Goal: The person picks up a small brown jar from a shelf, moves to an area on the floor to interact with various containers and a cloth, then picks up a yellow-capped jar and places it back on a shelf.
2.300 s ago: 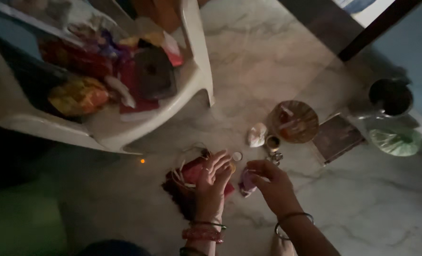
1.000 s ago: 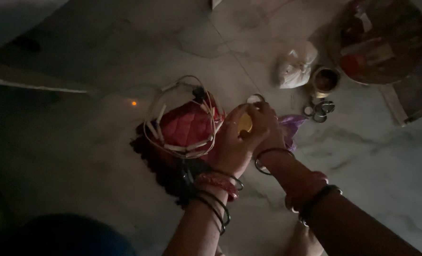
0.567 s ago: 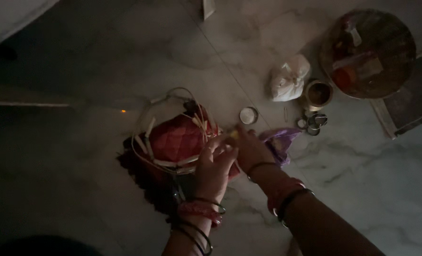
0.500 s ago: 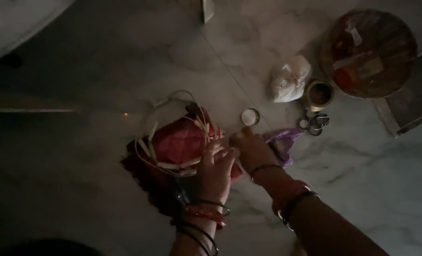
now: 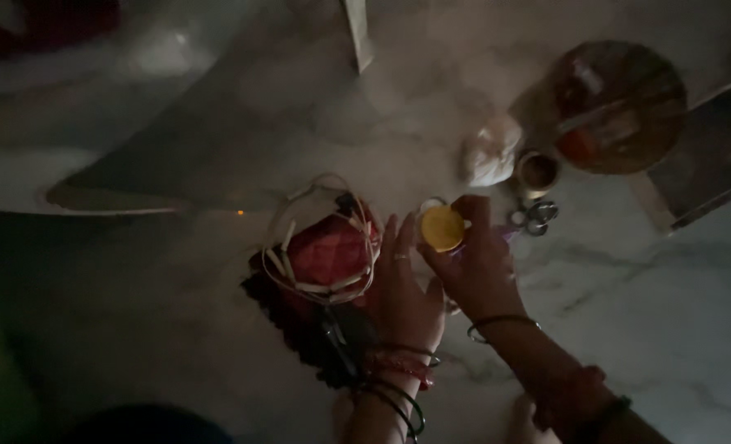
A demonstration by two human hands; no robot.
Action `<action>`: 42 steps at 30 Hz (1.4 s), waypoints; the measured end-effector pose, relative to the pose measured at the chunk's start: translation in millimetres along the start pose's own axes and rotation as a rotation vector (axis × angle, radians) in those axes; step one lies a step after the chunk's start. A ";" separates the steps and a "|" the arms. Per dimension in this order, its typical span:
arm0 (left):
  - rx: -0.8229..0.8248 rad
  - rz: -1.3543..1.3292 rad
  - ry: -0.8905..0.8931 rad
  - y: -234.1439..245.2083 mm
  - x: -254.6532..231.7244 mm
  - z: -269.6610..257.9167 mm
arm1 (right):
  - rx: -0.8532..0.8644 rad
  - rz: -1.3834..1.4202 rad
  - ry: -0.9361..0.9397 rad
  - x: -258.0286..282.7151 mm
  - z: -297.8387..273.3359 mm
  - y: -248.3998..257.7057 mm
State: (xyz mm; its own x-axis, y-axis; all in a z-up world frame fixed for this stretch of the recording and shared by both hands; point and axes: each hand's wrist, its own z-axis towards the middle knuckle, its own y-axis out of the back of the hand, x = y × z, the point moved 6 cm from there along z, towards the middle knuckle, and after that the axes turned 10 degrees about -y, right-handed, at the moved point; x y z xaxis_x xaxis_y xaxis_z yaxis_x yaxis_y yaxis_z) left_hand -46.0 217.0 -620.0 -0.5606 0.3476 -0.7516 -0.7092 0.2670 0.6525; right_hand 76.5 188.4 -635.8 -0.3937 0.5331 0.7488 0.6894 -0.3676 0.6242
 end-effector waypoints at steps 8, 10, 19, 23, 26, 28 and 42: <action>-0.107 -0.270 -0.201 27.7 -84.1 14.0 | -0.005 0.156 -0.145 68.7 -31.2 98.0; -0.111 -0.488 -0.135 32.5 -105.9 9.6 | -0.002 0.153 -0.174 82.0 -43.1 124.1; -0.029 -0.714 -0.053 110.2 -241.3 14.6 | 0.170 0.619 -0.107 150.2 -96.7 227.6; -0.127 -0.420 -0.249 149.6 -302.4 5.9 | 0.140 0.748 -0.117 182.6 -124.9 268.5; -0.128 -0.459 -0.173 158.7 -331.8 -3.7 | 0.096 0.860 -0.109 203.3 -143.6 299.3; -0.142 -0.544 -0.164 163.7 -350.1 -8.1 | 0.064 0.909 -0.094 215.5 -153.2 319.7; -0.173 -0.670 0.072 218.7 -454.7 1.6 | -0.323 0.903 -0.297 209.3 -170.3 422.6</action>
State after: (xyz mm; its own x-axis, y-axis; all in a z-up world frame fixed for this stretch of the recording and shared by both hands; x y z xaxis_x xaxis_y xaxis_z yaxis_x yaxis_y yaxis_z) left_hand 54.4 118.8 -135.4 -0.0011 0.0961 -0.9954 -0.9670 0.2536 0.0256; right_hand 181.8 14.9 -177.4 0.3937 0.1050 0.9132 0.4398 -0.8939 -0.0868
